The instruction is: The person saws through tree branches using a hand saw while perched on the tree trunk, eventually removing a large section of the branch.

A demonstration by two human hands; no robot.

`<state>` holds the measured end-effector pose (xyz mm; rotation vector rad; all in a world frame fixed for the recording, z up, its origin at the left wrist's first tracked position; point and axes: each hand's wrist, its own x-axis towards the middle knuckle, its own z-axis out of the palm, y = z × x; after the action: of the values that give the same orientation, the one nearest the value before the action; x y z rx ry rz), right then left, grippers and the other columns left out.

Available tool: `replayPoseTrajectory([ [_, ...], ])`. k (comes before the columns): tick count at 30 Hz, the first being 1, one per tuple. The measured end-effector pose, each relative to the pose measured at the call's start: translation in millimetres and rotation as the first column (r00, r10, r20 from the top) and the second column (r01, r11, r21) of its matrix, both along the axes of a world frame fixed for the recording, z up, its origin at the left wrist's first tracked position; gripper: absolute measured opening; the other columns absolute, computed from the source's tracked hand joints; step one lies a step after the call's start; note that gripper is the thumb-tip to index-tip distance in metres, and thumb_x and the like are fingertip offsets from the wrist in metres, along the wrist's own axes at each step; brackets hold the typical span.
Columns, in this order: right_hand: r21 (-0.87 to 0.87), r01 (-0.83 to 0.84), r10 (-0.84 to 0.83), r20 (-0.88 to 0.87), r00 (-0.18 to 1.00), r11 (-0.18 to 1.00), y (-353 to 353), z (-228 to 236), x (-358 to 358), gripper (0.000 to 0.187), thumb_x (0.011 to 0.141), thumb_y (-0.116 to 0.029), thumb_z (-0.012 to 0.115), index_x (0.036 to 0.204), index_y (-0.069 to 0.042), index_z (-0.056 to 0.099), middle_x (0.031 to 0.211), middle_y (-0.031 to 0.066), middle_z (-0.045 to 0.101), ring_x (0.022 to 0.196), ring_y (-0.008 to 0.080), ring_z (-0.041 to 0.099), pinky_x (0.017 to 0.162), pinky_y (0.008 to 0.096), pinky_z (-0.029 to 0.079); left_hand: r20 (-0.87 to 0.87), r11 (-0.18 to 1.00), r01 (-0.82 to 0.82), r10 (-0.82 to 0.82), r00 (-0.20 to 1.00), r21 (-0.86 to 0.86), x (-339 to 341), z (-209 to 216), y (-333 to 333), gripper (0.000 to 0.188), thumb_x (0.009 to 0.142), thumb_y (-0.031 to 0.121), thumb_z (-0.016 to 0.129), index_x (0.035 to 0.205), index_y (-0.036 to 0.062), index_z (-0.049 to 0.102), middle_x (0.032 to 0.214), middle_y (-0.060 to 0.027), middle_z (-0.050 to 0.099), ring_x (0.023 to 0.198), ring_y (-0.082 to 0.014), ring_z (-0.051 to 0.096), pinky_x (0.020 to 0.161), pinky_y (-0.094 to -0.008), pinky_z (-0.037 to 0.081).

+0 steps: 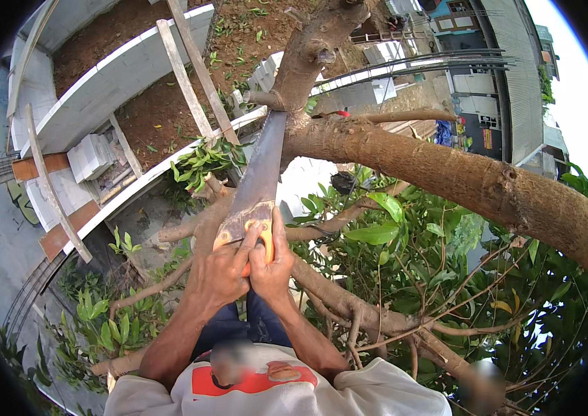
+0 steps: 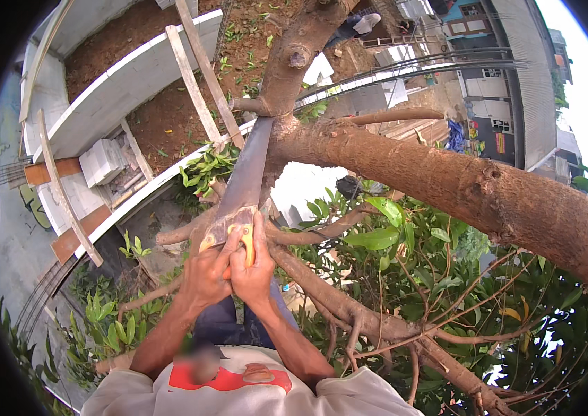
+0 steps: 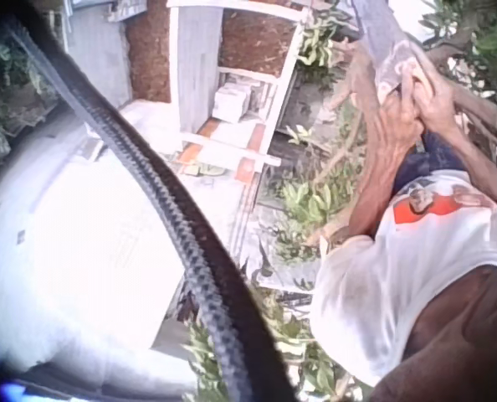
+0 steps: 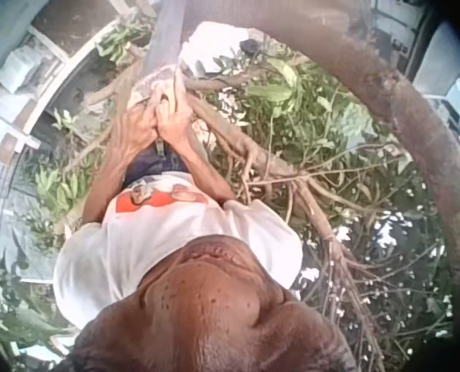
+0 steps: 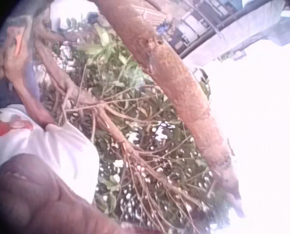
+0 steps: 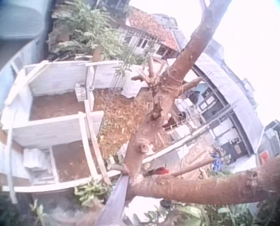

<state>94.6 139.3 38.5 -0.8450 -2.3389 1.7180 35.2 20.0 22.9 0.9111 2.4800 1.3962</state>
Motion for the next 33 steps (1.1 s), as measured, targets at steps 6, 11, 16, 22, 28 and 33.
replayPoseTrajectory([
  [6, 0.132, 0.064, -0.049, -0.115, 0.992, 0.989, 62.7, -33.7, -114.9, 0.071, 0.091, -0.003, 0.056, 0.159, 0.01, 0.04, 0.101, 0.0113, 0.066, 0.079, 0.0127, 0.06, 0.068, 0.0288, 0.051, 0.156, 0.98, 0.067, -0.038, 0.987, -0.188, -89.8, -37.7, 63.1, 0.079, 0.081, 0.011, 0.071, 0.158, 0.0162, 0.051, 0.085, -0.0163, 0.075, 0.074, -0.0378, 0.073, 0.061, -0.0514, 0.055],
  [11, 0.086, 0.062, -0.059, -0.047, 0.997, 0.994, 61.9, -30.8, -94.1, 0.071, 0.092, -0.005, 0.056, 0.159, 0.009, 0.04, 0.107, 0.0133, 0.07, 0.081, 0.0128, 0.064, 0.071, 0.0274, 0.055, 0.091, 0.983, 0.082, -0.067, 0.994, -0.166, -80.1, -33.2, 56.2, 0.085, 0.081, 0.011, 0.07, 0.162, 0.0163, 0.044, 0.08, -0.0159, 0.073, 0.069, -0.0393, 0.07, 0.062, -0.0528, 0.053],
  [16, 0.038, 0.017, -0.013, -0.106, 0.994, 0.999, 18.5, 1.0, -7.0, 0.072, 0.092, -0.003, 0.057, 0.161, 0.008, 0.038, 0.117, 0.0147, 0.069, 0.088, 0.0125, 0.065, 0.077, 0.0286, 0.056, -0.127, 1.0, 0.018, -0.019, 0.992, -0.01, -1.9, 20.9, 3.2, 0.083, 0.078, 0.008, 0.072, 0.158, 0.0119, 0.05, 0.096, -0.0218, 0.077, 0.087, -0.0424, 0.073, 0.076, -0.0562, 0.057],
  [22, -0.008, 0.017, -0.019, -0.19, 0.982, 1.0, 60.6, -30.3, -33.3, 0.07, 0.092, -0.004, 0.056, 0.159, 0.009, 0.04, 0.134, 0.0162, 0.067, 0.11, 0.0178, 0.065, 0.093, 0.03, 0.054, 0.125, 0.936, 0.13, -0.094, 0.988, -0.326, -16.0, -1.9, 40.5, 0.089, 0.079, 0.006, 0.07, 0.164, 0.0153, 0.042, 0.094, -0.0215, 0.075, 0.082, -0.0407, 0.073, 0.077, -0.0563, 0.057],
  [28, -0.1, -0.051, 0.051, -0.002, 0.999, 0.994, 22.8, 55.2, 62.1, 0.072, 0.094, 0.003, 0.051, 0.164, 0.007, 0.032, 0.154, 0.0216, 0.053, 0.134, 0.024, 0.056, 0.113, 0.034, 0.044, 0.188, 0.929, 0.302, -0.265, 0.946, -0.211, 73.1, 45.8, -7.1, 0.089, 0.086, 0.012, 0.07, 0.165, 0.0018, 0.032, 0.074, -0.0193, 0.069, 0.063, -0.0366, 0.07, 0.054, -0.0503, 0.055],
  [33, -0.361, 0.167, -0.091, 0.217, 0.972, 0.918, -3.6, 102.4, 211.2, 0.073, 0.097, 0.002, 0.052, 0.166, 0.006, 0.027, 0.16, 0.0215, 0.048, 0.139, 0.0244, 0.055, 0.113, 0.0345, 0.046, 0.55, 0.723, 0.685, -0.612, 0.568, 0.097, 163.5, 91.6, -52.7, 0.099, 0.093, 0.021, 0.069, 0.168, 0.0002, 0.007, 0.111, -0.0314, 0.07, 0.096, -0.0464, 0.072, 0.065, -0.0551, 0.057],
])
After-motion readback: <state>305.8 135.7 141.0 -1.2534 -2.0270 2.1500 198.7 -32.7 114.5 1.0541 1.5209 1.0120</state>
